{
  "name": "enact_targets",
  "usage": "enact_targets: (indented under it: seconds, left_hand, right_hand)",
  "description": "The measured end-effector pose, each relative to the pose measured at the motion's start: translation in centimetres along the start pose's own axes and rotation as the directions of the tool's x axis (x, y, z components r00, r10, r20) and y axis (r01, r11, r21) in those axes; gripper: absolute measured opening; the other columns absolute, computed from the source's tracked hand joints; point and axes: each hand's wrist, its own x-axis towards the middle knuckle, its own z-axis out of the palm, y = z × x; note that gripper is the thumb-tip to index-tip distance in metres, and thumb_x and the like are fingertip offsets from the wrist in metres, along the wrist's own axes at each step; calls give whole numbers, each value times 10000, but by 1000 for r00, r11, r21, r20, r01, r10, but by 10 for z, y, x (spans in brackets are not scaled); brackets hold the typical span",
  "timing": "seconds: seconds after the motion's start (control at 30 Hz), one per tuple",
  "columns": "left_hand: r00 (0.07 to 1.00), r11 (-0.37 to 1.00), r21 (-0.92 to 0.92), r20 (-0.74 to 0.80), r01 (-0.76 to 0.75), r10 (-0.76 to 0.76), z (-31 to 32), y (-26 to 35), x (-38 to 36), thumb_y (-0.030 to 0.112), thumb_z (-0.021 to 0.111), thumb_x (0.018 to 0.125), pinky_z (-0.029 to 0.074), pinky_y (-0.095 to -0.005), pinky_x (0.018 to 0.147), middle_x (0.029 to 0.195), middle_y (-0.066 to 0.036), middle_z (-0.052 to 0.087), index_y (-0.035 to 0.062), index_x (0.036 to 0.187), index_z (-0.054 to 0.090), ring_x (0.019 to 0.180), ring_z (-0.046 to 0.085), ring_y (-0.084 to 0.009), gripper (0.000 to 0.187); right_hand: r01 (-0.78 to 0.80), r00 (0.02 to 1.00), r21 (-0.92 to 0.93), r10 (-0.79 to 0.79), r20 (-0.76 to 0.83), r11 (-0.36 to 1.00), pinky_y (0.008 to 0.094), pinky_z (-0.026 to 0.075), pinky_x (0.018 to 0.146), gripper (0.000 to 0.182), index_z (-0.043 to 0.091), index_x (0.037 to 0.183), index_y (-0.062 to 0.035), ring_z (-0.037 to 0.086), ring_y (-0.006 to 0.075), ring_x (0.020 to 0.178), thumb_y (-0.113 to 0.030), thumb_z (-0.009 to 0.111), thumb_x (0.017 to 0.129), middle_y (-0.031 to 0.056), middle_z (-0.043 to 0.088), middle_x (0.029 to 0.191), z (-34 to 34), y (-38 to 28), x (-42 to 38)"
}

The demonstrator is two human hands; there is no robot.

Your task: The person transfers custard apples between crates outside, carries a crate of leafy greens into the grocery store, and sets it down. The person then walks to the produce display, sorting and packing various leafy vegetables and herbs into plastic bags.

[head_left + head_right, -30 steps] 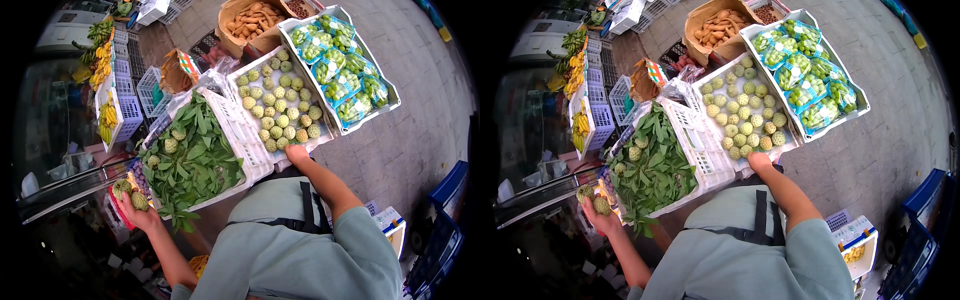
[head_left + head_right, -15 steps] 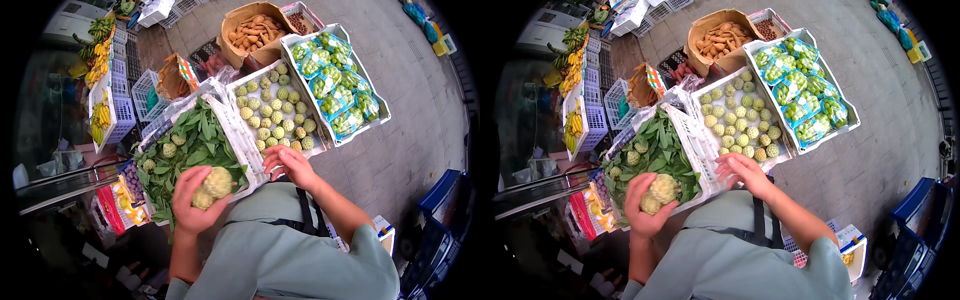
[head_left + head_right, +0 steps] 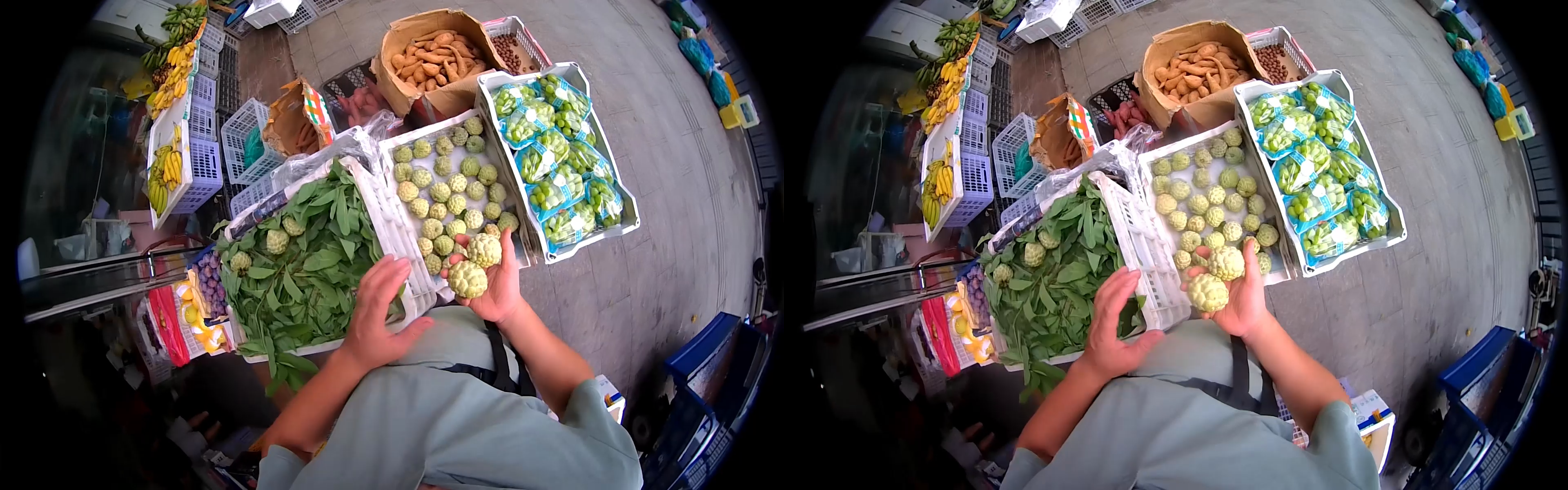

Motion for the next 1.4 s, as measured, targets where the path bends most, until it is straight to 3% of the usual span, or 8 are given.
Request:
enact_targets:
  seconds: [0.17, 0.3, 0.47, 0.6, 0.77, 0.9, 1.27, 1.4]
  left_hand:
    - [864, 907, -41, -290, 419, -412, -6, -12, -55, 42, 759, 794, 513, -388, 904, 1176, -164, 637, 1, 1323, 524, 1056, 621, -326, 581]
    - [880, 910, 203, -397, 362, -261, 7, -20, -75, 33, 733, 802, 524, -403, 849, 1032, -153, 678, -19, 1229, 572, 924, 647, -335, 459]
    - [835, 856, 298, -495, 422, -239, 17, -20, -64, 63, 709, 805, 537, -420, 801, 1017, -159, 678, -24, 1187, 584, 890, 653, -352, 411]
    - [817, 839, 309, -524, 448, -243, 17, -21, -62, 72, 676, 800, 545, -432, 774, 992, -178, 677, -34, 1160, 591, 851, 655, -370, 384]
    - [803, 813, 309, -522, 493, -288, 17, -20, -61, 88, 659, 804, 540, -431, 789, 980, -177, 675, -38, 1168, 594, 863, 651, -363, 390]
    - [809, 807, 323, -511, 495, -292, 16, -21, -58, 113, 666, 798, 551, -434, 769, 987, -188, 674, -38, 1151, 612, 854, 656, -372, 388]
    - [819, 790, 350, -487, 503, -305, 16, -25, -52, 111, 652, 800, 552, -434, 772, 973, -182, 673, -36, 1123, 630, 857, 655, -375, 356]
    - [817, 790, 350, -490, 504, -304, 14, -27, -44, 92, 649, 802, 549, -437, 778, 976, -182, 673, -32, 1110, 635, 865, 651, -372, 333]
  right_hand:
    - [50, 946, -357, -159, -281, 933, 290, 407, 410, 794, 529, 1246, -129, 674, 234, 715, -808, 315, 894, 48, 662, 798, -31, -39, 41]
    - [5, 943, -569, -193, -272, 823, 330, 509, 498, 661, 553, 1184, -80, 671, 232, 703, -682, 394, 961, 117, 671, 827, -67, -76, 94]
    - [4, 869, -983, -488, -88, 184, 333, 529, 452, 617, 589, 1197, -10, 679, 192, 683, -563, 592, 925, 132, 697, 903, -97, -122, 182]
    - [-394, 802, -902, -545, -245, -175, 364, 565, 505, 939, 474, 1387, 51, 702, 259, 743, -675, 638, 813, 178, 698, 990, -48, -141, 213]
    - [-578, 656, -816, -602, -456, -11, 443, 633, 590, 1006, 492, 1375, 49, 643, 347, 1087, -742, 608, 765, 235, 578, 1299, -72, -173, 262]
    - [-641, 671, -754, -585, -456, -147, 449, 629, 574, 945, 567, 1278, 80, 647, 371, 1062, -738, 569, 804, 233, 604, 1259, -59, -167, 269]
    - [-510, 652, -856, -608, -453, 91, 448, 622, 617, 618, 693, 1003, 36, 684, 355, 867, -562, 599, 885, 201, 687, 957, -93, -157, 235]
    - [-465, 687, -847, -709, -160, -259, 452, 502, 847, 435, 658, 903, 5, 635, 412, 894, -427, 689, 855, 196, 681, 991, -101, -164, 226]
